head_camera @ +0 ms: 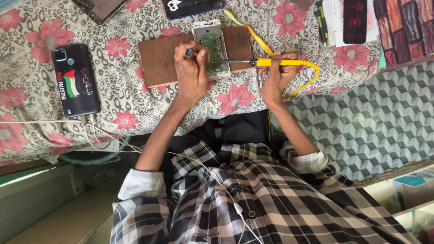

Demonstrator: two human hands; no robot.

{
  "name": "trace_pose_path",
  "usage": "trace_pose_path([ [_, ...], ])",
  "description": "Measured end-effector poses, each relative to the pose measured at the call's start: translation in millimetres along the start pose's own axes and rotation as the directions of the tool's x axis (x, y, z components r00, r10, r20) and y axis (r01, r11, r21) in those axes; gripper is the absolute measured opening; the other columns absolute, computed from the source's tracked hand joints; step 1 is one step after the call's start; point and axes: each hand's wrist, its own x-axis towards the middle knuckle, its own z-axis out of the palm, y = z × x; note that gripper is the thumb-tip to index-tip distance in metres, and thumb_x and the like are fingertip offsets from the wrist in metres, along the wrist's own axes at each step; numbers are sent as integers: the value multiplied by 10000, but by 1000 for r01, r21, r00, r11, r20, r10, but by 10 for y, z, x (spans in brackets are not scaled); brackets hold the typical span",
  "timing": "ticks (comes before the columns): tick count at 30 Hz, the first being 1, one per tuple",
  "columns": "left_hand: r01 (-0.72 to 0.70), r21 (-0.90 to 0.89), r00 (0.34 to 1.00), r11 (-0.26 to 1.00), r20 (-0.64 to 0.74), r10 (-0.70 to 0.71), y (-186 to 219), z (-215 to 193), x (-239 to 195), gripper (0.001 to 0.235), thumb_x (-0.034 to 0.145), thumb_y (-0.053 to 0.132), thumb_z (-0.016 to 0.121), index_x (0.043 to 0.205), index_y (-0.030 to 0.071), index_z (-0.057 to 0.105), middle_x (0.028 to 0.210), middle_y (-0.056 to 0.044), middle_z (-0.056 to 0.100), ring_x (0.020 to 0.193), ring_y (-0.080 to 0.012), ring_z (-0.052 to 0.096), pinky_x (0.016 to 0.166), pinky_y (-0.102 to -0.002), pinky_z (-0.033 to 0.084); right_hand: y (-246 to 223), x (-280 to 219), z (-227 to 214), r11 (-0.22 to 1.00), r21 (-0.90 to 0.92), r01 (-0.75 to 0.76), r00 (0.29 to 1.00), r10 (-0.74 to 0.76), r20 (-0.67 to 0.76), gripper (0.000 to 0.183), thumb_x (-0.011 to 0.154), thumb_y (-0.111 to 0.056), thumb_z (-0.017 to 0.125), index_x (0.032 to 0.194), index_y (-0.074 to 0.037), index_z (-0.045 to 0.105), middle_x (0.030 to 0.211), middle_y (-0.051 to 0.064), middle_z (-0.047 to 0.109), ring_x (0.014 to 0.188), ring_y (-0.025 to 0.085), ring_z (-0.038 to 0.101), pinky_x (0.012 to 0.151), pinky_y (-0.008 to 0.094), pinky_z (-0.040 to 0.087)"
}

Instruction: The person uses a soldering iron and a screwdriver to work on a small green circuit board placed on a wooden block. They repeatedly apply heat to specific points on the board while holding it steady, performing a precision electronics repair task.

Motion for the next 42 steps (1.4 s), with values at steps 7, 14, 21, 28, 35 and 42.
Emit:
trace_pose_path([
  [7,20,19,1000,1000,-16,-20,45,-13,8,274,1125,40,500,1291,61,284,859,-82,624,843,-231,513,892,-447,399,55,-32,-39,999,26,44,999,-44,-21,188,1115,-83,563,1017,-37,409,762,138,618,583,153,583,563,267,469],
  [14,73,-46,997,996,7,-73,52,-47,36,127,1116,70,483,1144,114,367,819,-86,616,814,-233,553,925,-443,427,134,-18,-37,998,20,52,995,-50,-89,175,1081,-50,571,992,-37,421,779,122,600,576,161,610,511,271,487],
  [21,11,113,1000,994,15,-12,29,-24,-16,153,1129,74,480,1202,84,346,907,-91,660,883,-272,554,934,-438,412,96,-13,-45,989,128,76,997,-75,-13,205,1089,-86,604,1002,-33,426,784,170,644,567,164,585,543,292,500],
  [28,8,7,1000,1000,-21,-8,-33,-4,-37,148,1154,81,466,1245,46,354,905,-77,636,890,-239,560,936,-423,425,-5,-29,8,998,26,62,997,-62,37,216,1098,-121,590,994,-36,420,809,204,704,573,152,586,544,254,468],
  [35,0,48,1000,999,-27,1,0,0,-26,163,1143,116,485,1241,49,373,881,-72,655,823,-251,510,873,-418,397,-42,-27,78,995,3,99,995,-99,21,226,1099,-151,590,993,-46,420,772,176,687,577,152,606,551,264,499],
  [42,-11,52,999,999,-37,13,-35,7,-39,161,1147,144,486,1225,67,368,834,-40,652,726,-214,494,873,-408,370,-1,-50,47,994,-26,106,994,-105,39,237,1122,-155,590,1001,-41,421,755,155,659,586,143,590,564,264,488],
])
